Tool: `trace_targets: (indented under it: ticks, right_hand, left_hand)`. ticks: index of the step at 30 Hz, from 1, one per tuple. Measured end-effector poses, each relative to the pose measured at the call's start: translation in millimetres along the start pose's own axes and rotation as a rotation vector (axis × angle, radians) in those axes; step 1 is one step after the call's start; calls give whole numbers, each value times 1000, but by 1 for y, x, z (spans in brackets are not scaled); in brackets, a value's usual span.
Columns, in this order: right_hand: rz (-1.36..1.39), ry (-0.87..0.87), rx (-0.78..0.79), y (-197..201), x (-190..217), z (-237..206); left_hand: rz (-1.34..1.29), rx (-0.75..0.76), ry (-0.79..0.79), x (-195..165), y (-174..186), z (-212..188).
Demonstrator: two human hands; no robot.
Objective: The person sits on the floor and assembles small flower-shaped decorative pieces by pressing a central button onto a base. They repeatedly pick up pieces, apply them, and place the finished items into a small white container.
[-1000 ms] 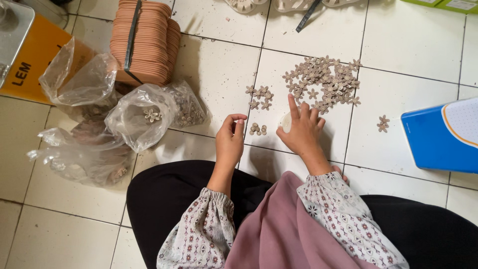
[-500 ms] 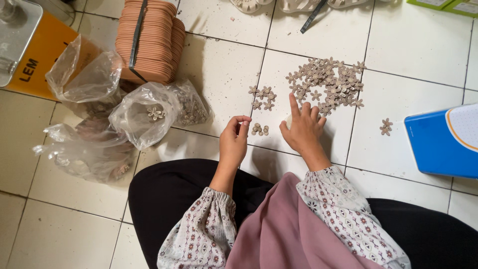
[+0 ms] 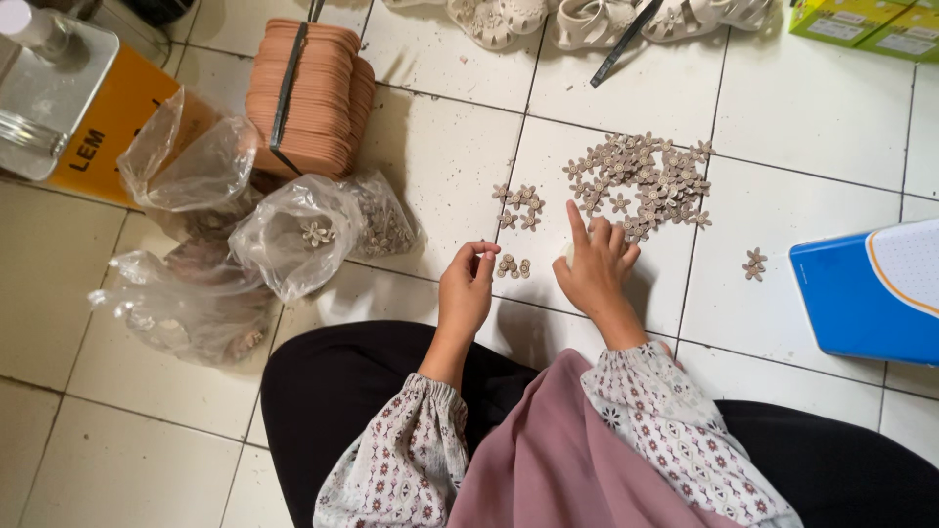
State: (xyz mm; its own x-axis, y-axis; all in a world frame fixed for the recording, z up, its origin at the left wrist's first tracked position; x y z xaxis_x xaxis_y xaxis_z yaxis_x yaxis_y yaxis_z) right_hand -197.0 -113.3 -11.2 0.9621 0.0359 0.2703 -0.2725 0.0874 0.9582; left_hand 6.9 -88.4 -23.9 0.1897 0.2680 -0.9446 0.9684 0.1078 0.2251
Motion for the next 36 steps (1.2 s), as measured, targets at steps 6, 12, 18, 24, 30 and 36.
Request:
trace_targets:
  ticks: [6,12,18,24,30,36]
  right_hand:
    - [-29,-32,33,-3,-2,-2]
    - [-22,64,-134,8,4,-6]
    - [34,85,-124,7,6,-3]
    - [14,46,-138,16,9,-6]
    - [-41,19,63,-9,-1,-9]
    - [-240,-169,88,4,-93,-14]
  left_hand:
    - [125,27,-62,-4,-10,1]
    - [192,82,-92,-5,-24,-3]
    - [190,53,-100,-10,-21,-5]
    - [197,57,-121,-8,-22,0]
    - [159,15,-255,-30,-16,-5]
    - [109,-85,-99,-60,54,-30]
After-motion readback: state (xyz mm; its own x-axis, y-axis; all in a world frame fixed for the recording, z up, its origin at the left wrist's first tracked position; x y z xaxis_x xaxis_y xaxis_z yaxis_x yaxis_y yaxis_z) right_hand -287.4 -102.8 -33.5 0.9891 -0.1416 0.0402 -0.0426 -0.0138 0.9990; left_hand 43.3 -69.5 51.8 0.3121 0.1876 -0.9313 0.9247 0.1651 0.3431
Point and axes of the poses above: each hand's wrist, its own z-axis towards the middle knuckle, its own y-axis out of the back of the hand, x = y × z, the point moved 9 cm from there along z, towards the middle knuckle, and after that the axes turned 3 degrees about -x, right-handed, at the moved point
